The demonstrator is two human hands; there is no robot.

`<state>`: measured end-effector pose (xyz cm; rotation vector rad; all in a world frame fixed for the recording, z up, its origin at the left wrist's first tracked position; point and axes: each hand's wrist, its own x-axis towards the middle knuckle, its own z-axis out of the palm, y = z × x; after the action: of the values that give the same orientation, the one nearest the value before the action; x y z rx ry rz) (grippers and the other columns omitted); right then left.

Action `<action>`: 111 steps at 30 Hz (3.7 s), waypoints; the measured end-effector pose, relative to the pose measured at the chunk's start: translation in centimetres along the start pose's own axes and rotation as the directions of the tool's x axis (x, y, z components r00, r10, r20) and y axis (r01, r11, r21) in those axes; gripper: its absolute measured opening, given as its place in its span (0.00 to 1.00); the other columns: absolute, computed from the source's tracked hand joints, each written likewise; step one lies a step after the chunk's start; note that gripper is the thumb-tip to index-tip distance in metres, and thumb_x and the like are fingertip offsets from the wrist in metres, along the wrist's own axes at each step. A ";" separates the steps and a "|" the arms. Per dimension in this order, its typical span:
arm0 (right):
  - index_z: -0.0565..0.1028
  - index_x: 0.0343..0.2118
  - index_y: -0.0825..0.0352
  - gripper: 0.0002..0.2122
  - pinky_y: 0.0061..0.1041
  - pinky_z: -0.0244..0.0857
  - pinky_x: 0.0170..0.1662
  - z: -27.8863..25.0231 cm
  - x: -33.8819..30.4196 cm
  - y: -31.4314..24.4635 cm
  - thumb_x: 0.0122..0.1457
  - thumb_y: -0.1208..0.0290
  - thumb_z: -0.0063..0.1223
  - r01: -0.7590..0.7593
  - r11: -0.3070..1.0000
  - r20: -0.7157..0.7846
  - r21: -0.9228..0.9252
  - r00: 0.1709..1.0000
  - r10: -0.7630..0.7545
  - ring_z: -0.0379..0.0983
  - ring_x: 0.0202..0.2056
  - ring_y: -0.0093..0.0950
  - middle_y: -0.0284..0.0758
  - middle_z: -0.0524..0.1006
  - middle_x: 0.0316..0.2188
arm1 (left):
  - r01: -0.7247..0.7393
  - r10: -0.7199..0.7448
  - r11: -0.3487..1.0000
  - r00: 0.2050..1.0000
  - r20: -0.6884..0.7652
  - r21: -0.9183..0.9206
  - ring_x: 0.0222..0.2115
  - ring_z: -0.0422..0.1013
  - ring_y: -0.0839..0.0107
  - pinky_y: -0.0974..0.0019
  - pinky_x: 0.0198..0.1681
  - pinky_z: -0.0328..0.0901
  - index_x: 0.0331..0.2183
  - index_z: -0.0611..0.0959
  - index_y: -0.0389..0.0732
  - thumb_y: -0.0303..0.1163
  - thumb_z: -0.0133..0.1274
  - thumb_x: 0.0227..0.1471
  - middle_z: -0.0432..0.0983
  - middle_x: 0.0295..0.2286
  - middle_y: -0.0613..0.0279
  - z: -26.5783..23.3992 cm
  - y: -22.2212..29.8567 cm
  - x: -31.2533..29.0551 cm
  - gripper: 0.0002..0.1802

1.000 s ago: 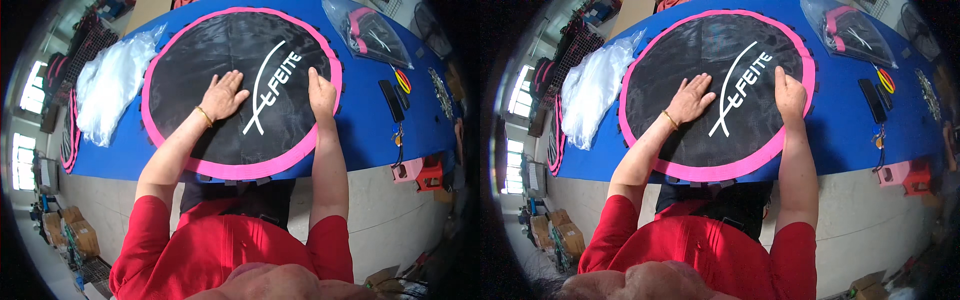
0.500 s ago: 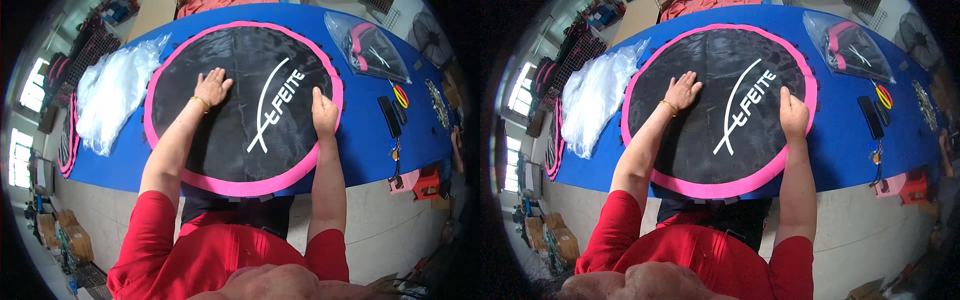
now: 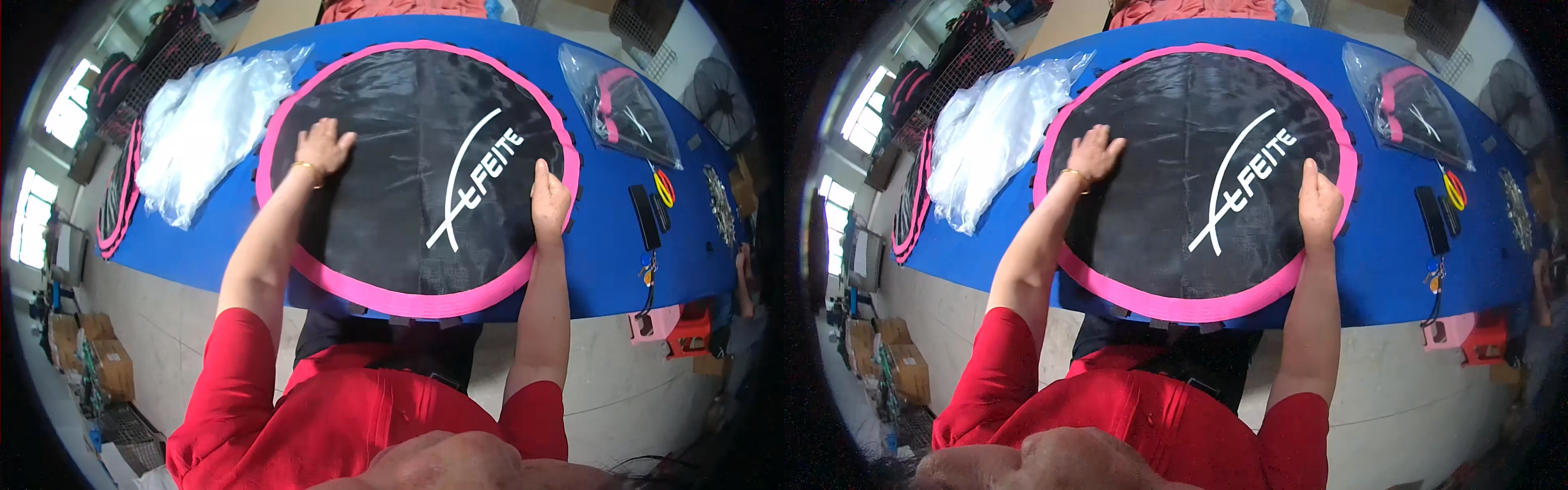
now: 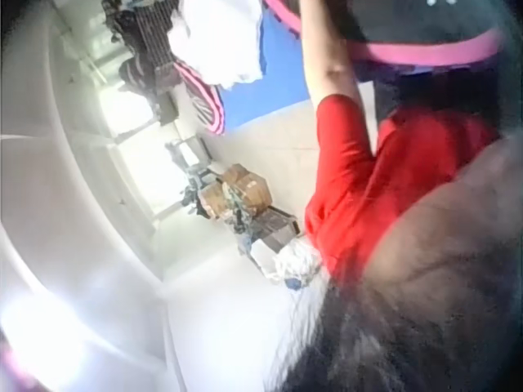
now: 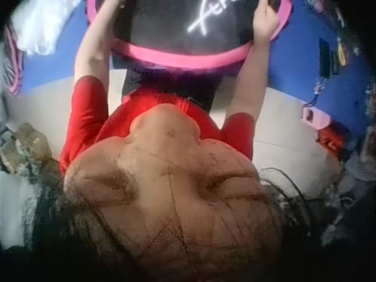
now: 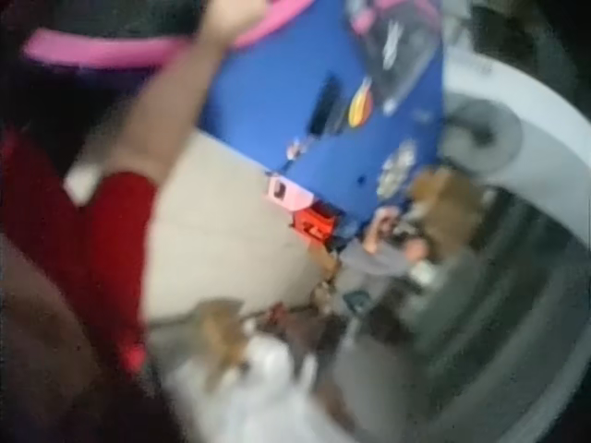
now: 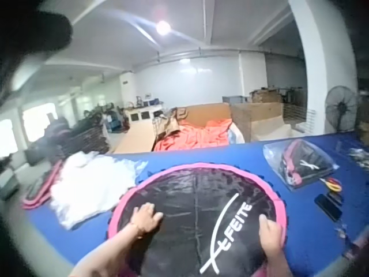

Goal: Attaching the black trampoline fabric to the pink circular frame by tucking in the attachment tabs.

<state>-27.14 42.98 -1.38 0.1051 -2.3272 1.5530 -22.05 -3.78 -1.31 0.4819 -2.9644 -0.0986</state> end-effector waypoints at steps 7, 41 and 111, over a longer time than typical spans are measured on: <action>0.71 0.19 0.73 0.29 0.37 0.55 0.25 0.8 -0.1 0.6 0.75 0.54 0.55 0.076 0.996 0.003 -0.044 0.997 -0.076 0.60 0.19 0.22 0.38 0.64 0.14 | -0.280 0.281 0.948 0.960 -0.016 -0.152 0.75 0.52 0.53 0.43 0.77 0.45 0.71 0.66 0.36 0.67 0.41 0.69 0.58 0.73 0.44 1.2 14.7 -1.2 0.48; 0.76 0.17 0.65 0.26 0.49 0.67 0.27 2.2 -1.6 -2.1 0.72 0.54 0.56 0.349 0.617 0.176 -0.705 0.930 -0.324 0.78 0.23 0.49 0.44 0.80 0.21 | -0.015 0.017 1.000 0.996 0.082 -0.021 0.76 0.48 0.56 0.43 0.78 0.40 0.75 0.60 0.38 0.68 0.30 0.72 0.53 0.75 0.51 0.3 -1.9 6.8 0.49; 0.85 0.25 0.59 0.27 0.53 0.74 0.35 2.9 -0.9 -0.7 0.72 0.43 0.48 0.262 0.602 0.185 -0.754 0.965 -0.188 0.83 0.30 0.53 0.48 0.84 0.26 | 0.043 -0.043 0.999 0.999 0.026 0.011 0.76 0.49 0.53 0.37 0.77 0.45 0.75 0.60 0.39 0.65 0.39 0.72 0.53 0.75 0.49 -0.2 -5.9 -5.2 0.47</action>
<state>-26.78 39.97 -2.07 0.2426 -2.7068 0.3215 -15.34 -7.70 -2.24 0.5505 -2.9824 -0.0947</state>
